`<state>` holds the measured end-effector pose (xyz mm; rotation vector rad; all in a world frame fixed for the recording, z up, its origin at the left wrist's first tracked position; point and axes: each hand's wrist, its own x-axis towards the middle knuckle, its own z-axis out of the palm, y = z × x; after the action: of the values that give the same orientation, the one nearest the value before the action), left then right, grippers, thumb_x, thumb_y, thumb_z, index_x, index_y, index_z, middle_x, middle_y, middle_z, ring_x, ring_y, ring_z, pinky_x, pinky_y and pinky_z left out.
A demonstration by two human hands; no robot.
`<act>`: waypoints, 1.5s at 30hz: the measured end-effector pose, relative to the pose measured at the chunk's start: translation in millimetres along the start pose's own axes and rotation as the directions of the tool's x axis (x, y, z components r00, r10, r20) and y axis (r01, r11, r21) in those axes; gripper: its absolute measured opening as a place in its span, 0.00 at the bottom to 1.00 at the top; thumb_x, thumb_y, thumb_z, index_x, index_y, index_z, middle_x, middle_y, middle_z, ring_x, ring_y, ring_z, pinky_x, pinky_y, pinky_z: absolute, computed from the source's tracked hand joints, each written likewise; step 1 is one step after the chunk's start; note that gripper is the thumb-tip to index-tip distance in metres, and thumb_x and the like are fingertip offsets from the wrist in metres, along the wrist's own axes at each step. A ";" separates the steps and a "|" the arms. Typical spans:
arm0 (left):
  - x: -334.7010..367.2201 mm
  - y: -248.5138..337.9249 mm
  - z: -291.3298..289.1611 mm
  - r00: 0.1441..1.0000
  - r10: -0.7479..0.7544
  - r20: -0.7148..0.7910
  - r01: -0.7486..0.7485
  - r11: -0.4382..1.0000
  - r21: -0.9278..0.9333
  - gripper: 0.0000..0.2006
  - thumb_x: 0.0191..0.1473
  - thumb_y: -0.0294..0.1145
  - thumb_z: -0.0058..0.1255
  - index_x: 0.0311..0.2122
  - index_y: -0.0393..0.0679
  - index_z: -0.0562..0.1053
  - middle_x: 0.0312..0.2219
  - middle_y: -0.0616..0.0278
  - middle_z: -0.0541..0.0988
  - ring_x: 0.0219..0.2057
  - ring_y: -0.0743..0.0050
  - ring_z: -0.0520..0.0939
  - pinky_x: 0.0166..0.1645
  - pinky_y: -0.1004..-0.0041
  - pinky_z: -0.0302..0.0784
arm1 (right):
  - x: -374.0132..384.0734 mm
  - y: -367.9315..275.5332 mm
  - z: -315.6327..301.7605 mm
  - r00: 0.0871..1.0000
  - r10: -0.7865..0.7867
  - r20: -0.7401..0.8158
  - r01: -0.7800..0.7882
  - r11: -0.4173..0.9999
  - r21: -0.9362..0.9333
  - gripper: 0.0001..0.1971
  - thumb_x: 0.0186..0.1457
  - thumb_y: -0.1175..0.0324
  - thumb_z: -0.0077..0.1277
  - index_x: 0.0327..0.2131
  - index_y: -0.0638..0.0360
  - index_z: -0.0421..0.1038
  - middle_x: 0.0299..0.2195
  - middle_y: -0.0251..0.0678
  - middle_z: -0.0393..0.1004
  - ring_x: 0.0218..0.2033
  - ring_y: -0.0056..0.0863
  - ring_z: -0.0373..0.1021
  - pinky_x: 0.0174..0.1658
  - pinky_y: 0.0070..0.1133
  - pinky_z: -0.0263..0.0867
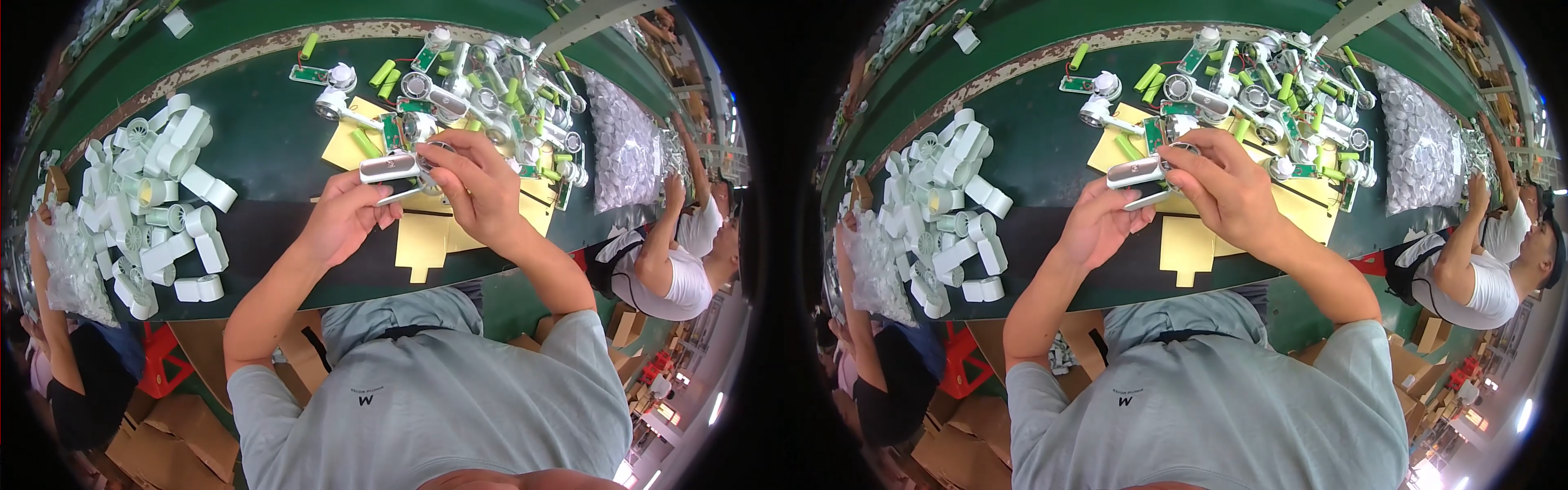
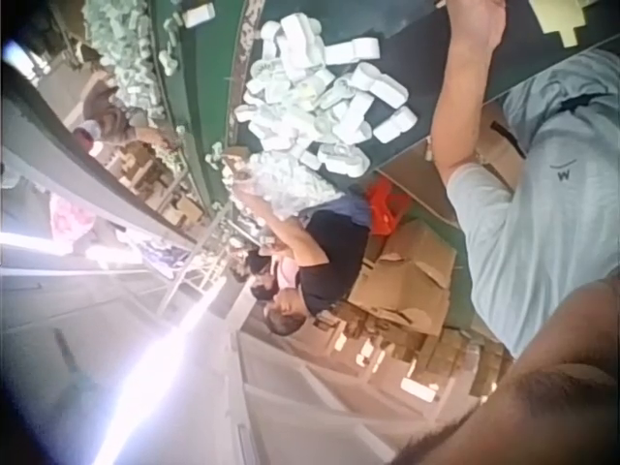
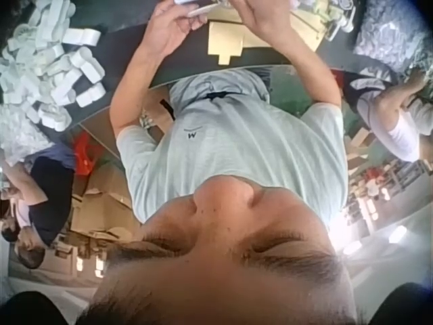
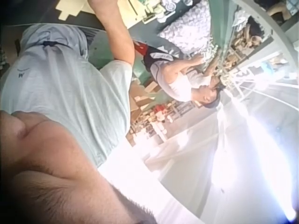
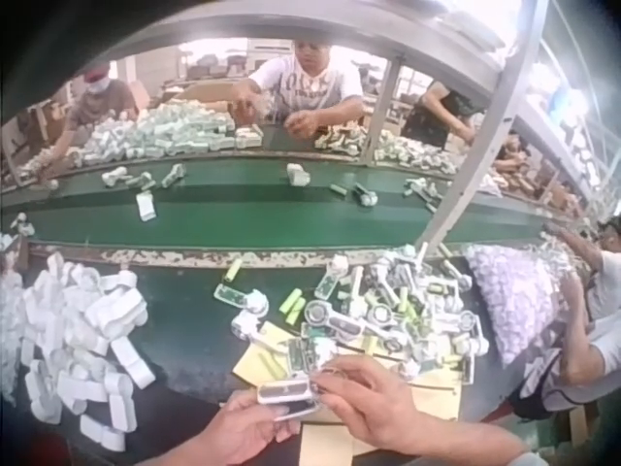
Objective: Assembling small handheld electronic fans by snapping together plastic housing and internal components on a production line.
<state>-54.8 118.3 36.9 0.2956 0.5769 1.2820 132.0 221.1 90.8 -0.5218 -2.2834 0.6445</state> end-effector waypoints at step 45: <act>-7.4 11.5 18.9 0.980 0.172 0.099 -0.198 0.892 0.406 0.18 0.60 0.29 0.54 0.52 0.33 0.70 0.35 0.60 0.78 0.30 0.76 0.81 0.35 0.76 0.80 | -7.4 15.3 -12.3 0.994 -0.069 0.081 0.063 0.996 0.070 0.15 0.56 0.72 0.56 0.48 0.59 0.76 0.44 0.42 0.71 0.34 0.31 0.74 0.33 0.23 0.73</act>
<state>-54.9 116.3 60.3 0.7572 0.7840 1.3206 148.5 233.0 85.9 -0.3923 -2.3376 0.7201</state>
